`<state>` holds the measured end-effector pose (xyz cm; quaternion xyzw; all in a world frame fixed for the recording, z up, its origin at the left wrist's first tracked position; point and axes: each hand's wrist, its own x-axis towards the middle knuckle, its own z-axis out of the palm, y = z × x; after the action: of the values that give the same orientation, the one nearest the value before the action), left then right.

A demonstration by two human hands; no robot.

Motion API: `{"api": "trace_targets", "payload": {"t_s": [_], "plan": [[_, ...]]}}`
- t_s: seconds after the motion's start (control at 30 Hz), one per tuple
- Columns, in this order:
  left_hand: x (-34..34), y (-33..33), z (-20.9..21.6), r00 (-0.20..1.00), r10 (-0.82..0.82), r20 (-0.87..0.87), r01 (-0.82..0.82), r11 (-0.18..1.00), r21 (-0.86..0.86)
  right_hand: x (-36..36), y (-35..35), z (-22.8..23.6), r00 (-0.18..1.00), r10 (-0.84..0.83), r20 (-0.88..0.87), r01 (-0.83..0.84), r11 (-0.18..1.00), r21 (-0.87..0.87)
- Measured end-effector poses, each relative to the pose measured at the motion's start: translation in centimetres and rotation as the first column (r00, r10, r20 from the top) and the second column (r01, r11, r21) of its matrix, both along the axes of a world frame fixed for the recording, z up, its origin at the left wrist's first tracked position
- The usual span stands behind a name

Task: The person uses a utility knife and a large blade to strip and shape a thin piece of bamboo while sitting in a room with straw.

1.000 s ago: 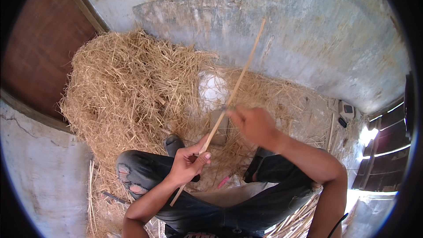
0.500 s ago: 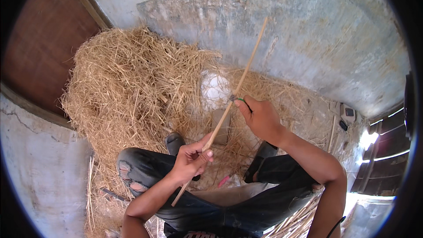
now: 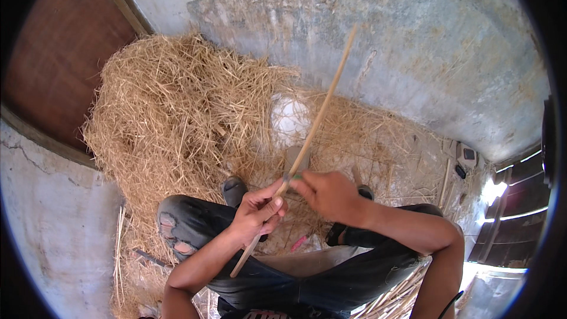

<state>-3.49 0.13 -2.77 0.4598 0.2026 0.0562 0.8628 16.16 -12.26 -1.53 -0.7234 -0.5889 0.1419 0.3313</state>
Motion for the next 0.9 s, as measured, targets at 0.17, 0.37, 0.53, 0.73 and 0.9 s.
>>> {"api": "trace_targets", "payload": {"t_s": [0.17, 0.37, 0.53, 0.73, 0.9], "plan": [[-0.2, 0.0, -0.2, 1.0, 0.011, -0.007, -0.011, 1.0, 0.002, 1.8, 1.1, 0.8, 0.99, -0.114, -0.086, 0.111, 0.993, -0.044], [-0.1, 0.1, -0.3, 1.0, -0.005, 0.03, 0.005, 1.0, 0.004, 0.4, -0.1, -0.3, 0.951, 0.096, -0.294, -0.124, 0.989, -0.079], [0.1, 0.1, 0.1, 0.999, 0.0, 0.052, -0.005, 0.996, 0.09, 1.8, 0.2, 1.3, 0.844, -0.046, -0.535, 0.014, 0.998, -0.063], [0.4, -0.6, 0.2, 0.997, 0.075, 0.01, -0.075, 0.969, 0.237, 3.4, 0.8, 1.5, 0.746, -0.138, -0.651, 0.175, 0.985, -0.008], [0.3, -0.8, -0.2, 0.996, -0.002, -0.086, 0.024, 0.967, 0.252, 3.4, 1.1, 0.3, 0.75, -0.094, -0.654, 0.084, 0.995, -0.047]]}}
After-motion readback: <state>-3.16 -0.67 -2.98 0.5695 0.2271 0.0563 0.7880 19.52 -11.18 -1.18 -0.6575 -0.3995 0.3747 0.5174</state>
